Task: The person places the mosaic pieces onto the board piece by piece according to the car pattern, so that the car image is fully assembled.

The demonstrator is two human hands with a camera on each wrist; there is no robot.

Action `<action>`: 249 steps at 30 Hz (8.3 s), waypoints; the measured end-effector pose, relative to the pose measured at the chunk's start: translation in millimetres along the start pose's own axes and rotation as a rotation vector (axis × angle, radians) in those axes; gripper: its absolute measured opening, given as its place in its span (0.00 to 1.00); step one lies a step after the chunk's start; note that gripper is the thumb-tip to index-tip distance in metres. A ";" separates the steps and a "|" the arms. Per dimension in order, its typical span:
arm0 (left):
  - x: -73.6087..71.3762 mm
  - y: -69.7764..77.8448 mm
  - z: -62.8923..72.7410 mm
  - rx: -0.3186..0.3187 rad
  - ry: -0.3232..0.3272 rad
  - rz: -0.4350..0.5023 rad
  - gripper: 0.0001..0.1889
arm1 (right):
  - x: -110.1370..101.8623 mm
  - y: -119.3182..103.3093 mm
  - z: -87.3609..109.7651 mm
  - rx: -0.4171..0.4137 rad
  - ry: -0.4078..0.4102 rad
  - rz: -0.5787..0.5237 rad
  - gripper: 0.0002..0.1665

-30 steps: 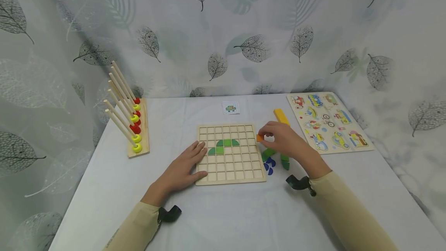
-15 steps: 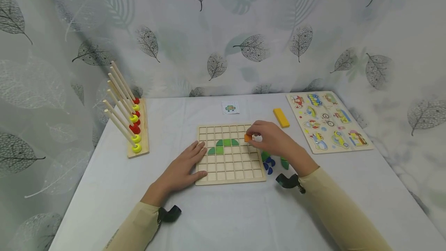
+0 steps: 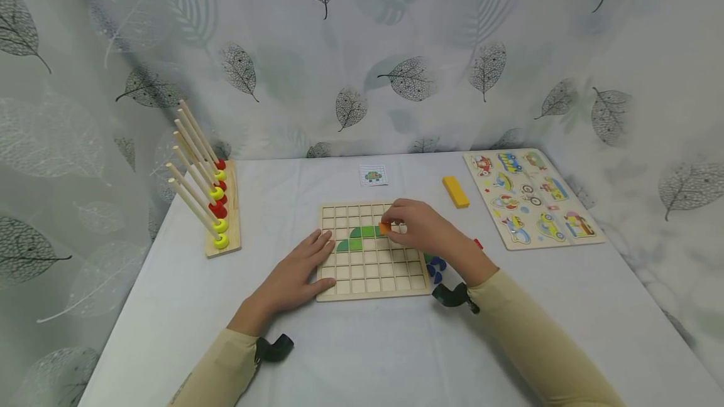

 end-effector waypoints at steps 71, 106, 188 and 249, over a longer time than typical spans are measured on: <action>-0.7 -1.6 1.7 -0.016 -0.004 0.004 0.45 | 51.1 -13.6 -22.1 -0.029 -0.090 0.075 0.11; -0.5 0.1 -0.5 -0.008 -0.008 0.004 0.44 | -8.5 37.0 33.2 0.118 0.025 0.031 0.17; -1.8 1.3 -0.6 -0.017 -0.017 -0.008 0.44 | -30.7 115.0 122.4 0.424 -0.159 0.015 0.09; -0.2 2.0 0.3 0.002 0.003 0.017 0.44 | -36.6 82.7 95.5 0.362 0.006 0.053 0.13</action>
Point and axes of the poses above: each hand's wrist, its own z-axis away from the middle knuckle, its own x-axis out of the palm, y = z × x, the point moved 3 cm from there along -z, towards the middle knuckle, and after that the axes turned 4 degrees about z, right-handed, at the moved point
